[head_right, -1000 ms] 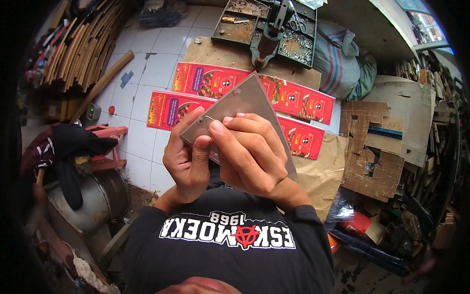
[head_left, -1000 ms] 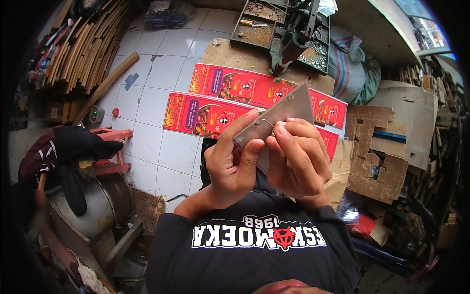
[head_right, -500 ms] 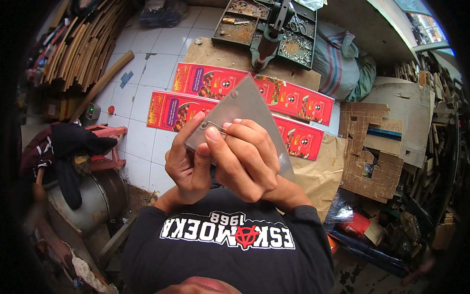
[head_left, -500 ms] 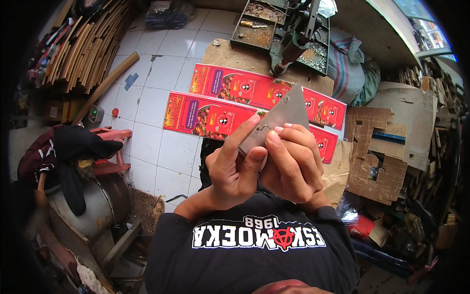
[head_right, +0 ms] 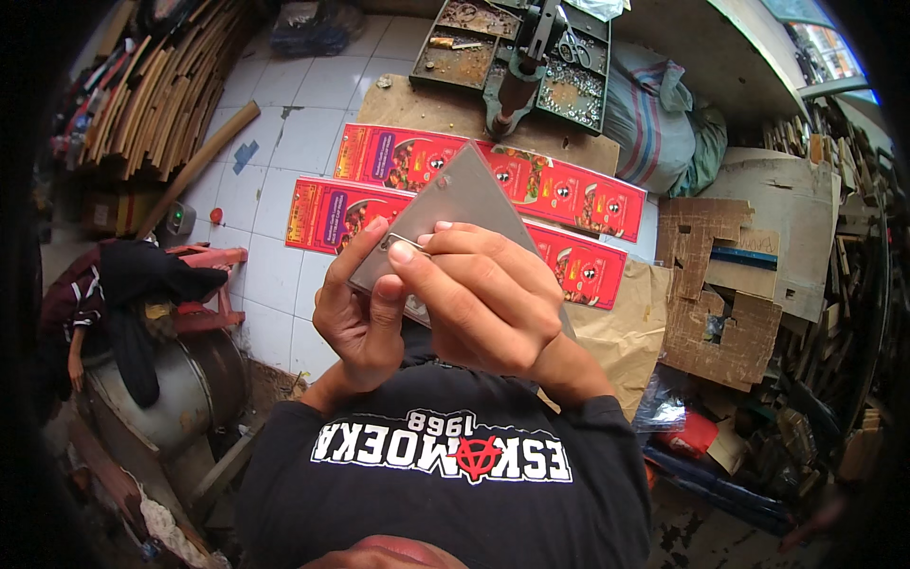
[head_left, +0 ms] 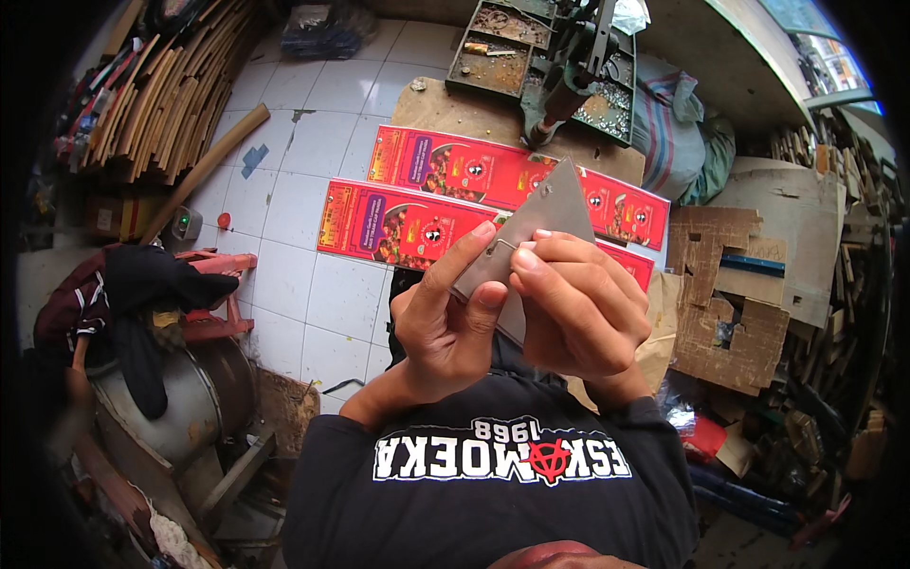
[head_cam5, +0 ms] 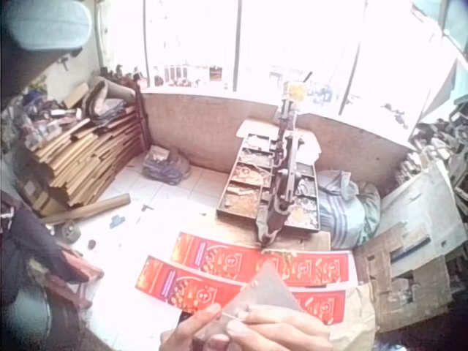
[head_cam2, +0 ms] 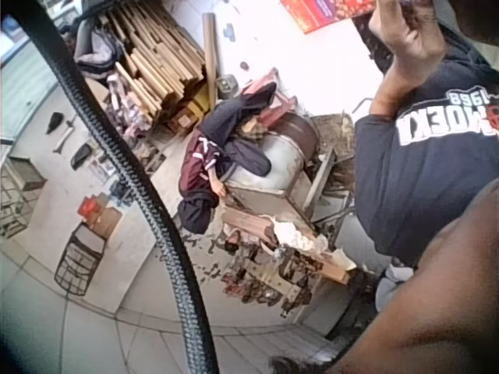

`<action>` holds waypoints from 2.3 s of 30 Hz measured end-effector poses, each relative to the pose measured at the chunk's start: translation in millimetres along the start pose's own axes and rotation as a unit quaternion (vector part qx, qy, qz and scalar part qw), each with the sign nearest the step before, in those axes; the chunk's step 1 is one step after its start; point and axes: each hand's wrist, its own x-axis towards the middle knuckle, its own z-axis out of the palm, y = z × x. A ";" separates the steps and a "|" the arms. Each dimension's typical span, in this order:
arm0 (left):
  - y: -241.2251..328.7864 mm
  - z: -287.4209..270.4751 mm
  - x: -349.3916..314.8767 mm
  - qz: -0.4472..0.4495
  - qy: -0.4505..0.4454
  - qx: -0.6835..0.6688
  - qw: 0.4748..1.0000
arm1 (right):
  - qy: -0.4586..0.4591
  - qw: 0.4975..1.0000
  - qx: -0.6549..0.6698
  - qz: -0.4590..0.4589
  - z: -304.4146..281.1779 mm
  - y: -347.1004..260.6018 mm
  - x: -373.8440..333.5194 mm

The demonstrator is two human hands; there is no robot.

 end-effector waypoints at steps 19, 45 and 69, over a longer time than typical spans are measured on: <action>-1.2 3.3 -0.9 0.017 0.012 0.013 1.000 | 0.065 0.991 -0.097 -0.066 17.7 -5.6 -14.6; -8.7 -13.1 28.9 0.093 -0.053 0.187 0.977 | -0.068 0.758 0.496 0.417 -12.3 29.4 -14.3; -13.5 -31.2 32.9 0.077 -0.118 0.141 0.980 | -0.046 0.816 0.367 0.444 -8.7 45.2 -45.8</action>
